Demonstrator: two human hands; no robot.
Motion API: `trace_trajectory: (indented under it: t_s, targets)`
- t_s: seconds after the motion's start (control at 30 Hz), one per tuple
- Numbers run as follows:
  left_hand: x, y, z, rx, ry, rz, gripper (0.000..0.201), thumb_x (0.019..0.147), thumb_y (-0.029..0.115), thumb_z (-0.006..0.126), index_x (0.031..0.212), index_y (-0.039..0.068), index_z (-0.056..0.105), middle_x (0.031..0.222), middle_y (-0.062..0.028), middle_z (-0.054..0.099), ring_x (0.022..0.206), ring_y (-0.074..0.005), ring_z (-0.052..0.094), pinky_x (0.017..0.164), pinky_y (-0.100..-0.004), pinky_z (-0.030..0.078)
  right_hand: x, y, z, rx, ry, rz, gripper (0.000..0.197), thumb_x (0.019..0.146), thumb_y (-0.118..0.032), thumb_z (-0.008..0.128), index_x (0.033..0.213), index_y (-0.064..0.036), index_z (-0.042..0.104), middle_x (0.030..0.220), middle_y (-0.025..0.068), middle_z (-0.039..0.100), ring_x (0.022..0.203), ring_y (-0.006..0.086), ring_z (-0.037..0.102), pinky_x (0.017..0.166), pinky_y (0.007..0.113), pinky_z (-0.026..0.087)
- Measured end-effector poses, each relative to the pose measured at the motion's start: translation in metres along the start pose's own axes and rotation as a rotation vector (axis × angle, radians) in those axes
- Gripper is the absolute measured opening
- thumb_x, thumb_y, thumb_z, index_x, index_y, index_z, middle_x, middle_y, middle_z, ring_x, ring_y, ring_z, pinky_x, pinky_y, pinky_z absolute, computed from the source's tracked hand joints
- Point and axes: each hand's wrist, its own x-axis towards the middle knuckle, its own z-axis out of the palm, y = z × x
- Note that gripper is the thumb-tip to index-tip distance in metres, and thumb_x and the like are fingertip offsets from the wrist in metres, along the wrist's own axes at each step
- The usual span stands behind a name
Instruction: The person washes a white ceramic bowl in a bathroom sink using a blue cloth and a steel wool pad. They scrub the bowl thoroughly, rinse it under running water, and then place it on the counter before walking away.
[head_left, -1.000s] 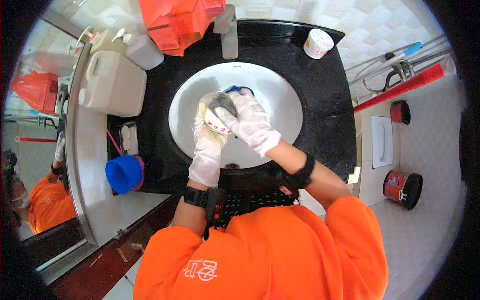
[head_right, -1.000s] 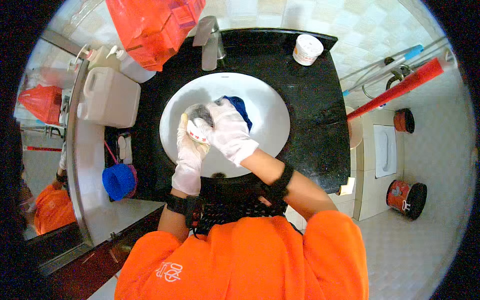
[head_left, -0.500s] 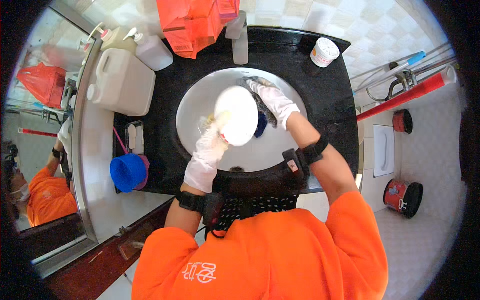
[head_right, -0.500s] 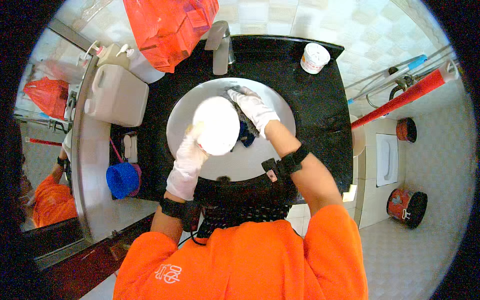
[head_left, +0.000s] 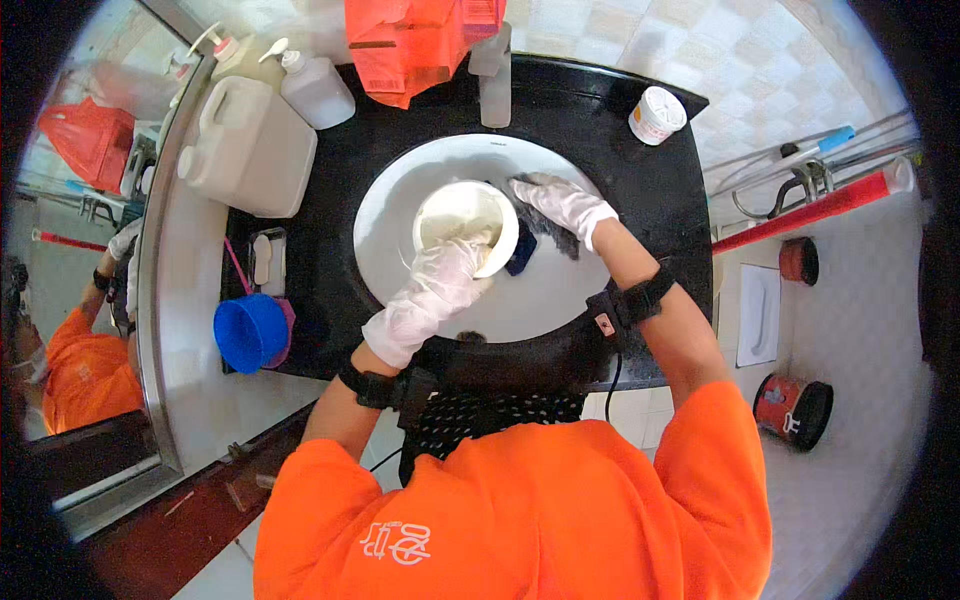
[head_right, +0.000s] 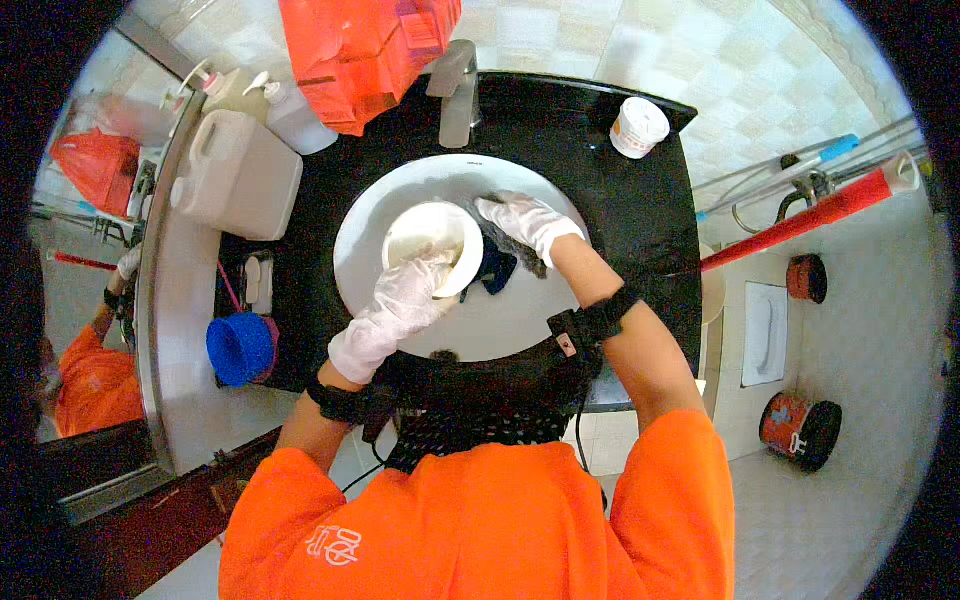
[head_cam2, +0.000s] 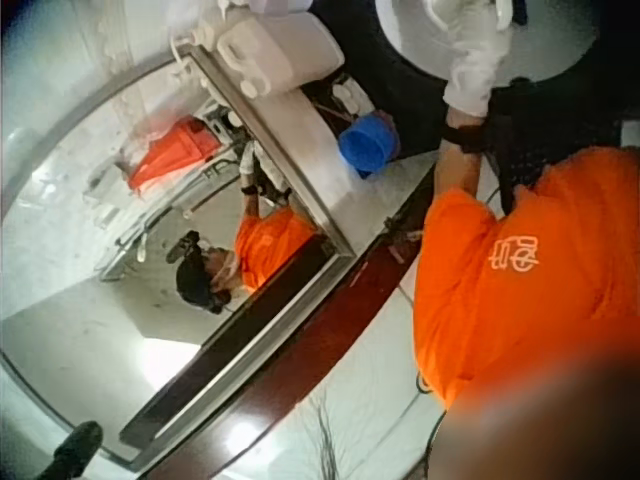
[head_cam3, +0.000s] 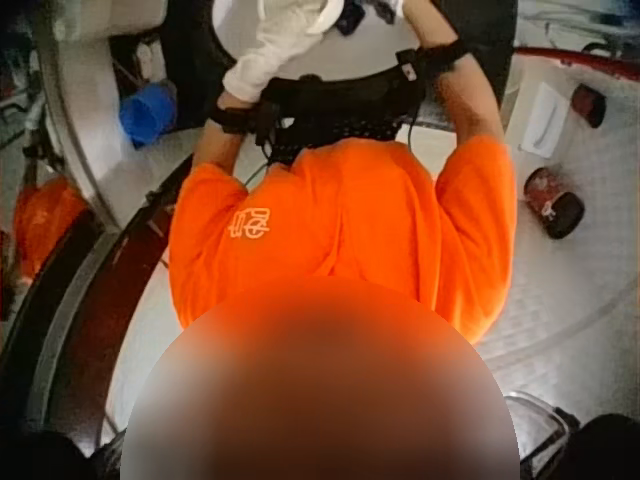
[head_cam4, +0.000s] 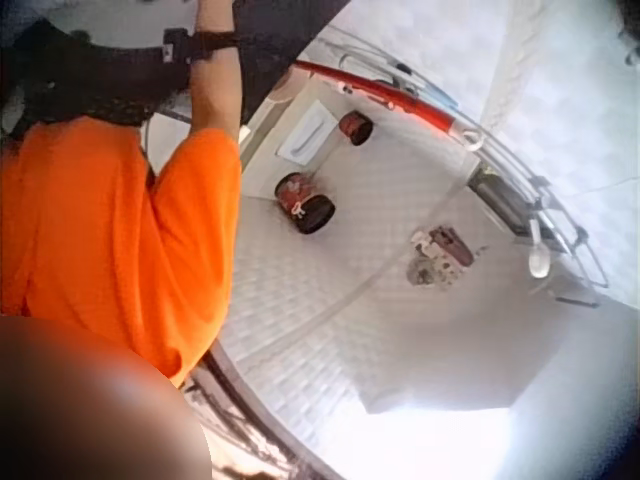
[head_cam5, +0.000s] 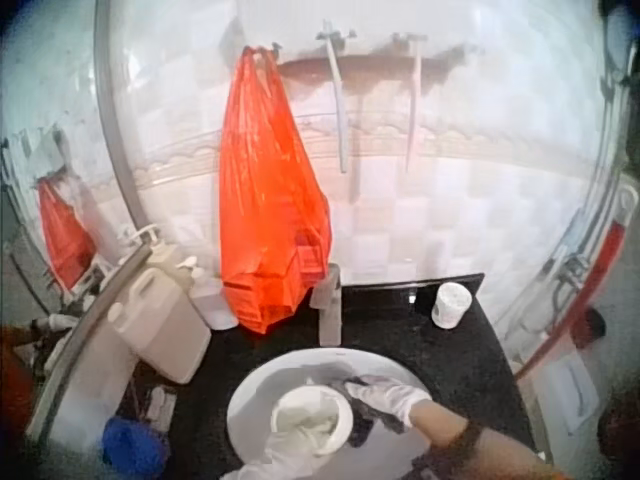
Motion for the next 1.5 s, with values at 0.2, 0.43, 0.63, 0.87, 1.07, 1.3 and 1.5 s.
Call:
trace_trajectory:
  t_s: [0.2, 0.43, 0.63, 0.87, 1.07, 1.3, 1.5]
  targets:
    - [0.001, -0.053, 0.03, 0.526, 0.165, 0.117, 0.039, 0.083, 0.014, 0.052, 0.121, 0.009, 0.059, 0.122, -0.0067, 0.06, 0.121, -0.0201, 0.05, 0.113, -0.0406, 0.027, -0.028, -0.049, 0.005, 0.304, -0.129, 0.177, 0.058, 0.088, -0.042, 0.062, 0.126, -0.0007, 0.051, 0.101, 0.0149, 0.065, 0.08, 0.02, 0.065, 0.07, 0.031, 0.053]
    - [0.007, -0.016, -0.015, 0.483, 0.266, 0.186, 0.059, 0.075, 0.025, 0.071, 0.128, 0.007, 0.054, 0.141, -0.0151, 0.042, 0.133, -0.0304, 0.036, 0.111, -0.0416, 0.029, -0.013, -0.009, 0.023, 0.389, 0.026, 0.29, 0.038, 0.086, -0.022, 0.055, 0.12, -0.005, 0.054, 0.096, 0.0165, 0.067, 0.083, 0.0269, 0.067, 0.067, 0.035, 0.055]
    - [0.006, -0.035, -0.018, -1.016, 0.268, -0.451, 0.075, 0.08, 0.018, 0.072, 0.142, 0.004, 0.033, 0.142, -0.0128, 0.039, 0.131, -0.0209, 0.038, 0.109, -0.0333, 0.031, -0.016, -0.025, 0.008, 0.053, 0.01, 0.148, 0.042, 0.087, -0.038, 0.054, 0.116, -0.0075, 0.059, 0.104, 0.0221, 0.064, 0.098, 0.0395, 0.06, 0.084, 0.04, 0.048]
    - [-0.023, -0.072, -0.008, -1.445, 0.185, -0.743, 0.044, 0.088, 0.011, 0.056, 0.126, -0.007, 0.043, 0.121, -0.0155, 0.055, 0.103, -0.0248, 0.06, 0.082, -0.0403, 0.055, 0.024, -0.021, -0.012, 0.339, -0.201, 0.137, 0.054, 0.089, -0.049, 0.057, 0.118, -0.0037, 0.059, 0.092, 0.0082, 0.067, 0.076, 0.0151, 0.063, 0.065, 0.027, 0.05]
    - [-0.054, -0.088, -0.003, -1.492, 0.31, -0.594, 0.053, 0.084, 0.006, 0.058, 0.132, -0.003, 0.036, 0.118, -0.0196, 0.054, 0.103, -0.0337, 0.06, 0.076, -0.0501, 0.058, 0.064, 0.014, 0.04, -0.649, 0.109, -0.448, 0.059, 0.081, -0.032, 0.062, 0.131, -0.0029, 0.047, 0.118, 0.0196, 0.06, 0.108, 0.0366, 0.057, 0.094, 0.042, 0.044]
    - [-0.056, -0.074, 0.001, -1.445, 0.438, -0.678, 0.061, 0.077, 0.001, 0.068, 0.131, -0.001, 0.041, 0.116, -0.0139, 0.057, 0.101, -0.0249, 0.061, 0.079, -0.0381, 0.055, 0.094, 0.038, 0.096, -0.835, 0.092, -0.105, 0.061, 0.064, -0.026, 0.076, 0.119, -0.0087, 0.057, 0.111, 0.0171, 0.062, 0.102, 0.032, 0.061, 0.089, 0.042, 0.048]
    - [-0.055, -0.085, 0.007, -1.511, 0.342, -0.738, 0.063, 0.08, 0.002, 0.064, 0.136, 0.003, 0.034, 0.126, -0.0156, 0.05, 0.107, -0.0332, 0.058, 0.08, -0.0529, 0.055, 0.051, -0.025, 0.05, 0.08, 0.2, -0.119, 0.041, 0.074, -0.012, 0.068, 0.112, -0.0026, 0.056, 0.106, 0.0196, 0.057, 0.098, 0.033, 0.057, 0.087, 0.039, 0.045]
